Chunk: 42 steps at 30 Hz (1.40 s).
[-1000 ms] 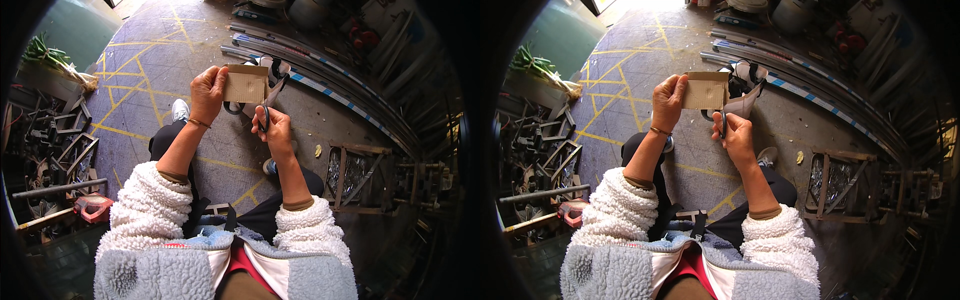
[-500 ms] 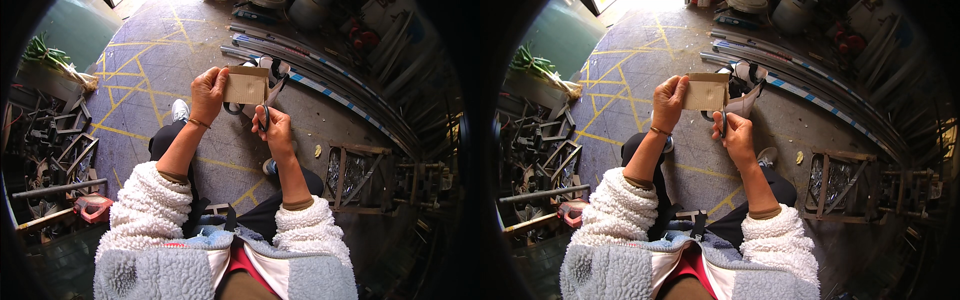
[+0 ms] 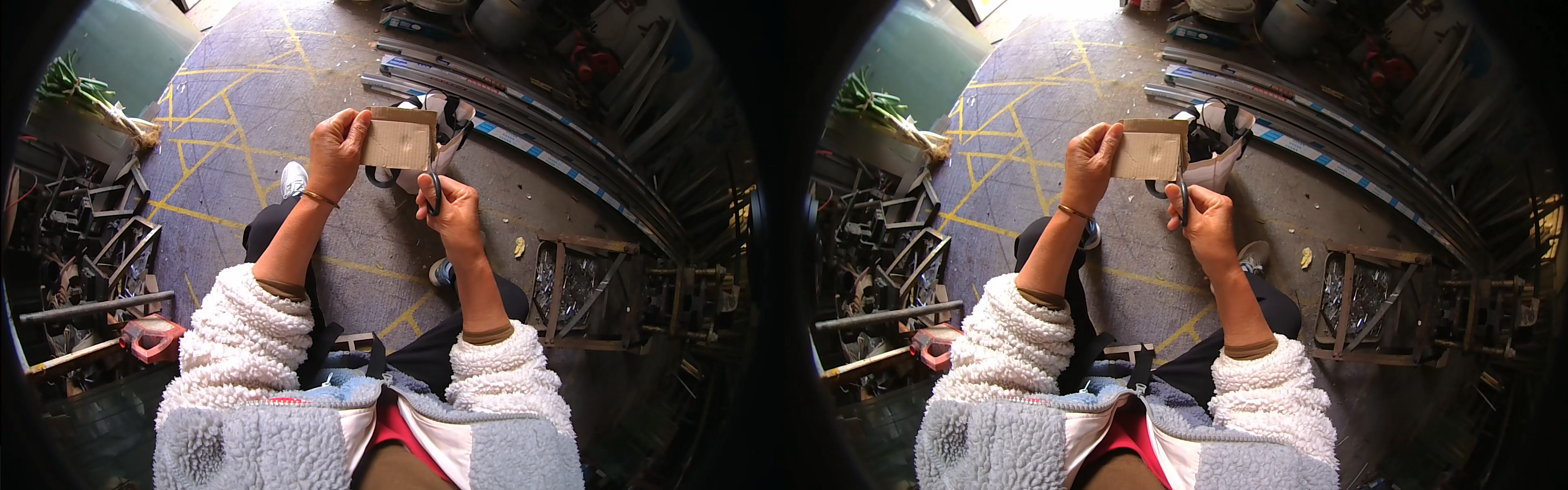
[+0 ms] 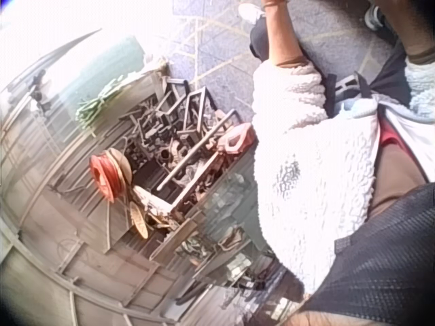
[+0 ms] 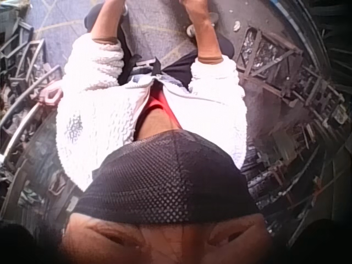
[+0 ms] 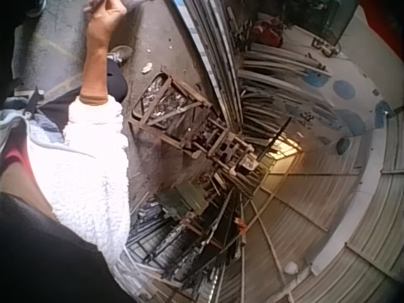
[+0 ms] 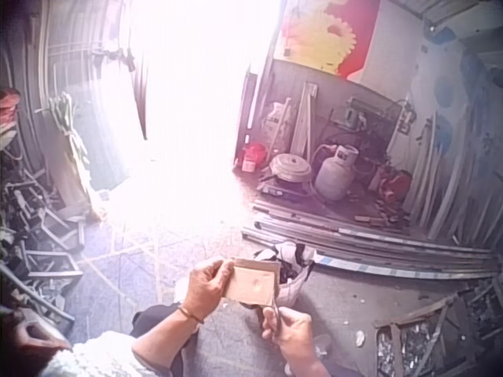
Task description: The person picks up a small rectangular cardboard piece and a pair of scissors, then sits on the floor and cuts the cardboard along its edges. The person holds the cardboard with one hand and uses the scissors with the other to trim the edges.
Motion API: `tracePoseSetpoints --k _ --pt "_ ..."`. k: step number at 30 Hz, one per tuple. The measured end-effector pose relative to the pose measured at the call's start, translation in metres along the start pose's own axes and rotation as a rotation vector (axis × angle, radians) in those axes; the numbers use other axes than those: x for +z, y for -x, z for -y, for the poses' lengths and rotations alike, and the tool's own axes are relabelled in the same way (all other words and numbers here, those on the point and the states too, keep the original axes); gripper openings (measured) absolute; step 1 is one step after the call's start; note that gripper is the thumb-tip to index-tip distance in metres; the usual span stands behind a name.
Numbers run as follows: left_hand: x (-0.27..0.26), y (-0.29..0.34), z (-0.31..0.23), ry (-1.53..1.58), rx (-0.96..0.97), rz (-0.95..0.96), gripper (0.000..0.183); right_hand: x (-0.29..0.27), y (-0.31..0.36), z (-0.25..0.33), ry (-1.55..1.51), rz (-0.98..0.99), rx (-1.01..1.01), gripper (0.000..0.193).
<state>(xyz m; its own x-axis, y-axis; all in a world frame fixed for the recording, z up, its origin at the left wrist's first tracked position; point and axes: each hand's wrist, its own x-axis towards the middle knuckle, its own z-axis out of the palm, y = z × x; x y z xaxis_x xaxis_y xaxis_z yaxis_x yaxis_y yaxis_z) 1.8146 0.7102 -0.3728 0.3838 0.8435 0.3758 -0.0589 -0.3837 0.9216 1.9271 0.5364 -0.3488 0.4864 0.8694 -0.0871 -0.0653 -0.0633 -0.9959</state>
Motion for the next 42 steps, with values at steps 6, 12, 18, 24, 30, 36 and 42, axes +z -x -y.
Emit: tracePoseSetpoints --k 6,12,18,24,30,36,42 --pt "-0.004 -0.003 -0.002 -0.053 -0.015 -0.132 0.033 0.002 0.003 0.005 0.038 0.087 0.004 0.047" --pt "-0.011 -0.008 -0.002 -0.082 0.001 -0.201 0.032 0.004 0.008 0.007 0.101 0.135 0.006 0.049" --pt "-0.009 -0.006 -0.005 -0.093 0.016 -0.172 0.032 0.004 0.006 0.005 0.119 0.154 0.020 0.049" --pt "-0.007 -0.005 -0.008 -0.127 0.032 -0.160 0.031 0.003 0.006 0.005 0.126 0.146 0.015 0.049" --pt "-0.007 -0.005 -0.006 -0.117 0.021 -0.141 0.032 0.003 0.006 0.004 0.129 0.142 0.020 0.050" --pt "-0.008 -0.006 -0.007 -0.130 0.035 -0.137 0.032 0.004 0.005 0.004 0.117 0.139 0.018 0.047" --pt "-0.008 -0.006 -0.007 -0.109 0.014 -0.137 0.032 0.004 0.005 0.004 0.065 0.119 0.033 0.035"
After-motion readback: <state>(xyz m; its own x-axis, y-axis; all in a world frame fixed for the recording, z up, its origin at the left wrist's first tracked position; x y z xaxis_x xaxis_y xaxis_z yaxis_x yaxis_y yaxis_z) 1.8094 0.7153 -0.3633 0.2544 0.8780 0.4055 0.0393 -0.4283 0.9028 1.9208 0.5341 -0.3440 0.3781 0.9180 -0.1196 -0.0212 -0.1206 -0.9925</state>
